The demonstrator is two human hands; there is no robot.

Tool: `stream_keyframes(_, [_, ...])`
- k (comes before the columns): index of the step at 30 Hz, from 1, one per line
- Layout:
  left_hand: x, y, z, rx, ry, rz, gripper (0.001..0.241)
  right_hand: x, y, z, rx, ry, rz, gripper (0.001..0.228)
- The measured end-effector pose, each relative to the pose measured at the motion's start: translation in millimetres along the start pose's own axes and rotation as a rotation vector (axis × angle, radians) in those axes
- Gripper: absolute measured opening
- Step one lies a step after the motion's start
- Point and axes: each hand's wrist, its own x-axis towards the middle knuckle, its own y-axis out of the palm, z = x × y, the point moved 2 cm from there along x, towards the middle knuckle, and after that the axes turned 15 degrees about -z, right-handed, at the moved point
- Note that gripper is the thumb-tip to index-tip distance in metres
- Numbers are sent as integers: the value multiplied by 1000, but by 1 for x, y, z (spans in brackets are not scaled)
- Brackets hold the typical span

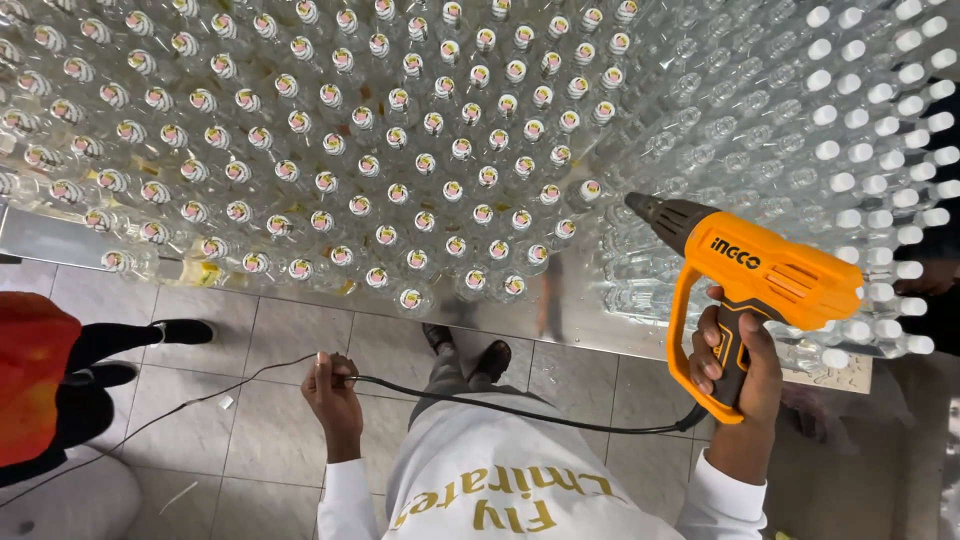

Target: Using an industrial heat gun to shrink-wrap plastic seals onto the caps of numerous bottles arranged on a production table.

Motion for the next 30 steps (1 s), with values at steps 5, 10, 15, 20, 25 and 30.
stream_keyframes(5, [-8,-10,9,13,15,3,51,-4,-2,-5,18,-14,44,48])
stream_keyframes(10, [-21,-13,8,2,28,-34,51,2,11,-4,-15,15,47,48])
stream_keyframes(15, [-33,-16,7,-22,53,-75,51,16,10,-6,-64,32,59,48])
stream_keyframes(20, [-41,-23,14,-84,74,-105,52,35,23,5,-121,44,74,49])
stream_keyframes(25, [-36,-16,36,-40,105,-159,57,67,38,-2,-156,75,97,46])
stream_keyframes(30, [12,-34,118,-6,118,-282,63,89,65,-31,-127,73,96,45])
